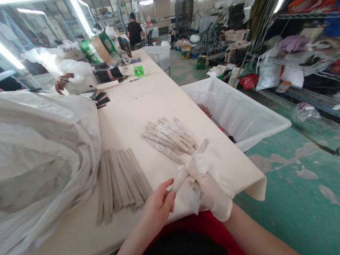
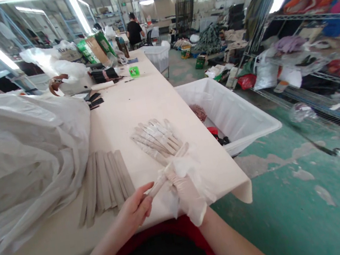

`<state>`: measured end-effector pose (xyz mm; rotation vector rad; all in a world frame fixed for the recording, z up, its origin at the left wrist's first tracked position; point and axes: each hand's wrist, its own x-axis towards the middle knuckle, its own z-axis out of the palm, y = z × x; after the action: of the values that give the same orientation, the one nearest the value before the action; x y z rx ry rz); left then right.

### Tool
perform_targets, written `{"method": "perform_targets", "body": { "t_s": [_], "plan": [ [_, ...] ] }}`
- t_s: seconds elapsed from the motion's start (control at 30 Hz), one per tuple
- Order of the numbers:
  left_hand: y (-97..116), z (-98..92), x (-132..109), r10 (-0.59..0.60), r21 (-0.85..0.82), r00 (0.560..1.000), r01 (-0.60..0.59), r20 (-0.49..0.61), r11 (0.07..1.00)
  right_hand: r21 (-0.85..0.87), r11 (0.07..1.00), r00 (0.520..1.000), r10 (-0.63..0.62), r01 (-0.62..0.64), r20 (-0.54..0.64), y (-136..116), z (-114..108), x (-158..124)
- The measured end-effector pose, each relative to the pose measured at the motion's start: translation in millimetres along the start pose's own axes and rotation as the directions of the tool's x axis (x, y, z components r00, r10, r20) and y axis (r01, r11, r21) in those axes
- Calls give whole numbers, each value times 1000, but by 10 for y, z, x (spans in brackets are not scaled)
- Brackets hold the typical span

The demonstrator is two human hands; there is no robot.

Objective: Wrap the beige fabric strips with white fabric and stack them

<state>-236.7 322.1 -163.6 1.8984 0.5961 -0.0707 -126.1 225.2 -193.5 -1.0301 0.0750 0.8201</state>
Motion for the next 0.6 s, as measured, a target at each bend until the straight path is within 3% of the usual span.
{"method": "perform_targets", "body": {
  "t_s": [0.07,0.13,0.2,0.3,0.47,0.6],
  "plan": [
    [-23,17,12,33,-21,995,-35,-93,999,-16,1000,994,25,-24,106,39,37,-47],
    [-25,9,-4,36,-11,993,-37,-113,999,12,997,988,70,-73,136,-3,29,-29],
    [-8,-7,-44,9,9,998,-9,-69,1000,86,991,995,98,-100,23,-126,-26,53],
    [41,34,-72,-40,0,999,41,-15,999,168,985,991,-10,32,-133,-269,-91,166],
    [57,231,40,-16,4,994,16,-109,1000,137,991,998,17,-9,-57,-86,-67,114],
    [66,277,57,-31,-54,999,30,-11,998,45,995,992,-89,93,-86,-98,-126,131]
  ]
}}
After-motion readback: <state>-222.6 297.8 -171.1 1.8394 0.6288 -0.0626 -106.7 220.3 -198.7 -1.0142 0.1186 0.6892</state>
